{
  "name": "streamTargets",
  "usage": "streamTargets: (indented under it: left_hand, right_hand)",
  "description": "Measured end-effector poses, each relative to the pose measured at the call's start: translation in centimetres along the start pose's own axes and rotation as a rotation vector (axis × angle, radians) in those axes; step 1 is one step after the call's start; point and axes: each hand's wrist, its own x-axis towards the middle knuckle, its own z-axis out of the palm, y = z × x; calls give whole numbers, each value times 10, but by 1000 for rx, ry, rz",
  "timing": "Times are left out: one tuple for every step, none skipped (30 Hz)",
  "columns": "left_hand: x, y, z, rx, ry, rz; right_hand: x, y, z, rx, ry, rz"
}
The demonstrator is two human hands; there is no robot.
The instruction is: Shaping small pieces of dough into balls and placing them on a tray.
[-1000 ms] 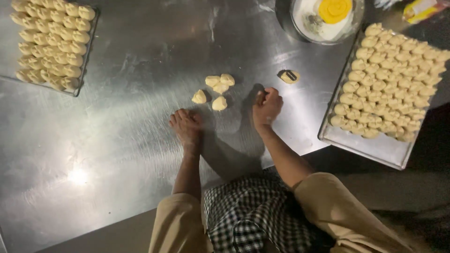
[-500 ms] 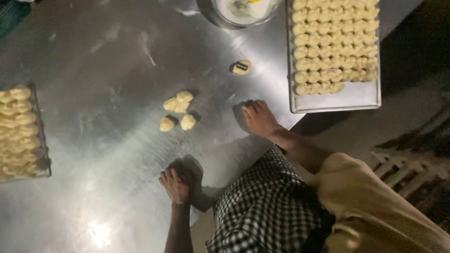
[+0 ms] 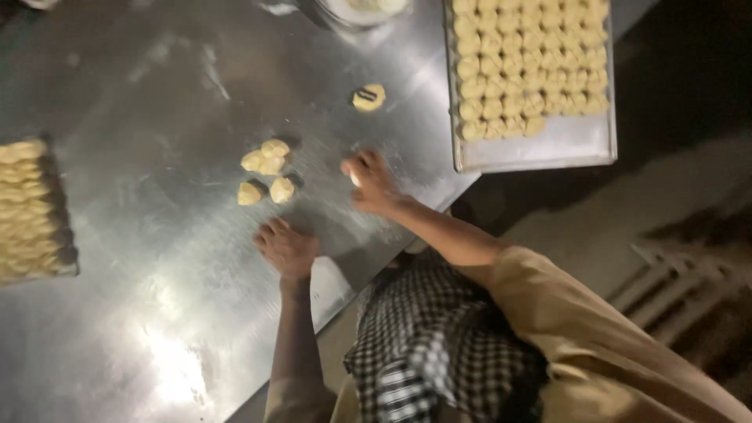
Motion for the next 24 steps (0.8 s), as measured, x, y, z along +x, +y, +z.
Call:
streamTargets:
  left_hand:
    - [-9, -17, 18, 20, -125, -35]
    - [-26, -33, 35, 38, -267, -77]
    - [-29, -21, 40, 44, -260, -94]
    - [-32, -8, 47, -87, -140, 91]
    - [-34, 4, 54, -214, -17, 278]
    - [-31, 33, 46, -207, -11, 260]
    - [-28, 62, 38, -316, -38, 259]
    - [-23, 90, 30, -427, -61, 257]
    - [-29, 101, 36, -422, -52, 240]
    - [-32, 110, 43, -451, -28, 252]
    - [-35, 119, 49, -479, -3, 265]
    - [-30, 121, 50, -473, 20, 256]
    - [-24, 121, 50, -484, 15, 235]
    - [-26, 120, 48, -494, -6, 211]
    - [-29, 115, 43, -488, 1, 200]
    - [-28, 113, 39, -552, -57, 194]
    - [-28, 111, 35, -616, -114, 188]
    - [-28, 106, 38, -616, -98, 184]
    - [-27, 100, 41, -664, -130, 201]
    - [-28, 93, 43, -711, -169, 219]
    - [-25, 88, 43, -709, -160, 214]
    - [-25, 85, 44, -742, -195, 205]
    - [-25, 80, 45, -775, -231, 196]
    - [-24, 77, 50, -787, -227, 178]
  right_hand:
    - [2, 6, -12, 42, -68, -7]
    - [-5, 11, -26, 81, -148, -1]
    - [-4, 11, -42, 92, -160, -13]
    - [-4, 14, -57, 125, -122, 24]
    - [-3, 17, -71, 159, -86, 62]
    - [-4, 25, -79, 167, -101, 52]
    - [-5, 33, -85, 113, -86, 63]
    - [-5, 41, -92, 58, -71, 72]
    - [-4, 48, -100, 65, -85, 60]
    - [-1, 54, -107, 22, -178, 69]
    - [3, 59, -113, -24, -270, 78]
    - [22, 54, -122, -20, -273, 53]
    - [40, 48, -131, -8, -371, 147]
    - [50, 39, -138, 5, -476, 254]
    - [60, 39, -132, 10, -486, 244]
    - [73, 39, -128, -41, -338, 205]
    - [87, 39, -124, -89, -190, 164]
    - [97, 46, -113, -89, -191, 149]
    - [108, 53, -101, -135, -114, 27]
    - [117, 59, -89, -178, -37, -89]
    - [120, 80, -73, -174, -39, -98]
    - [120, 103, -59, -134, -66, -68]
    - [121, 125, -43, -94, -93, -38]
    - [119, 106, -57, -101, -112, -44]
